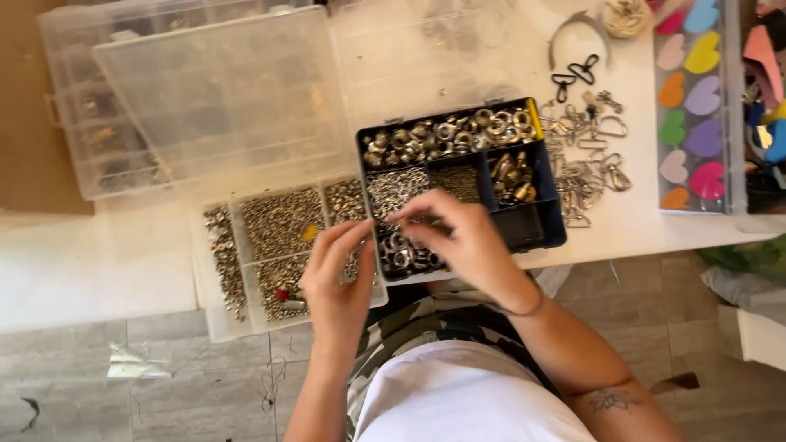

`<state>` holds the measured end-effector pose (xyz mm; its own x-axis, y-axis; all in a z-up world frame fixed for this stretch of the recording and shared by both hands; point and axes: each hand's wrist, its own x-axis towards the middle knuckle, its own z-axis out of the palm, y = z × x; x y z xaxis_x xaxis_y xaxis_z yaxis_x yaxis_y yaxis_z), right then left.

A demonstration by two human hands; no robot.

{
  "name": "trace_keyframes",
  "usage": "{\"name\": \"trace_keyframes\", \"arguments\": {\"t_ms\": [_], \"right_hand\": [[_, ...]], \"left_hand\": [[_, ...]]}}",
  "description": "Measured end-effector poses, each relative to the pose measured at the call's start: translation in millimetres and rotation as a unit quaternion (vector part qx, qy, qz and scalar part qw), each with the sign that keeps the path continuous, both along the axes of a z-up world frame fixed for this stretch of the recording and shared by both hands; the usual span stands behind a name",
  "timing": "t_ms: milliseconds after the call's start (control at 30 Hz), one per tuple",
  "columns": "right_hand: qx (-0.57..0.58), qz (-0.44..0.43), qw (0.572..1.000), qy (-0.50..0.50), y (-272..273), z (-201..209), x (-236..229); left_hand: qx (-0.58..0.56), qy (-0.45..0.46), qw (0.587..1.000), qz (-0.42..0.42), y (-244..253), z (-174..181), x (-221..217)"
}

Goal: Sorting and picking small metal hardware components like rings and grommets from a storage container.

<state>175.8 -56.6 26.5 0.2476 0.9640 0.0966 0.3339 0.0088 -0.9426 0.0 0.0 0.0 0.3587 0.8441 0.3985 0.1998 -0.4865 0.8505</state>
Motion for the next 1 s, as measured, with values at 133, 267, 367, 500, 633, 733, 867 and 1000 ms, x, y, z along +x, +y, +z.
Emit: {"name": "trace_keyframes", "arguments": {"t_ms": [133, 267, 367, 500, 633, 733, 867, 1000], "right_hand": [[0.017, -0.09, 0.986, -0.139, -31, -28, 72], [-0.065, -0.157, 0.985, 0.01, -45, -23, 97], [-0.049, -0.153, 0.972, 0.172, -49, -23, 100], [-0.036, -0.134, 0.989, 0.054, -55, -24, 122], [-0.037, -0.167, 0.966, -0.195, -58, -21, 138], [-0.048, -0.142, 0.96, -0.236, -57, -18, 140], [-0.043, -0.118, 0.958, -0.257, -64, -18, 143], [-0.04, -0.045, 0.961, -0.271, -57, 0, 137]], "left_hand": [[-0.01, 0.0, 0.997, -0.077, -1, 19, 55], [-0.05, 0.001, 0.987, -0.156, -3, 18, 91], [-0.107, -0.022, 0.978, -0.179, -6, 14, 104], [-0.095, 0.018, 0.981, -0.171, -11, 5, 119], [-0.003, 0.102, 0.981, -0.164, -16, 1, 150], [0.006, 0.133, 0.975, -0.177, -19, -1, 163], [0.022, 0.111, 0.981, -0.158, -18, 5, 145], [-0.006, 0.073, 0.994, -0.086, -10, 16, 91]]}}
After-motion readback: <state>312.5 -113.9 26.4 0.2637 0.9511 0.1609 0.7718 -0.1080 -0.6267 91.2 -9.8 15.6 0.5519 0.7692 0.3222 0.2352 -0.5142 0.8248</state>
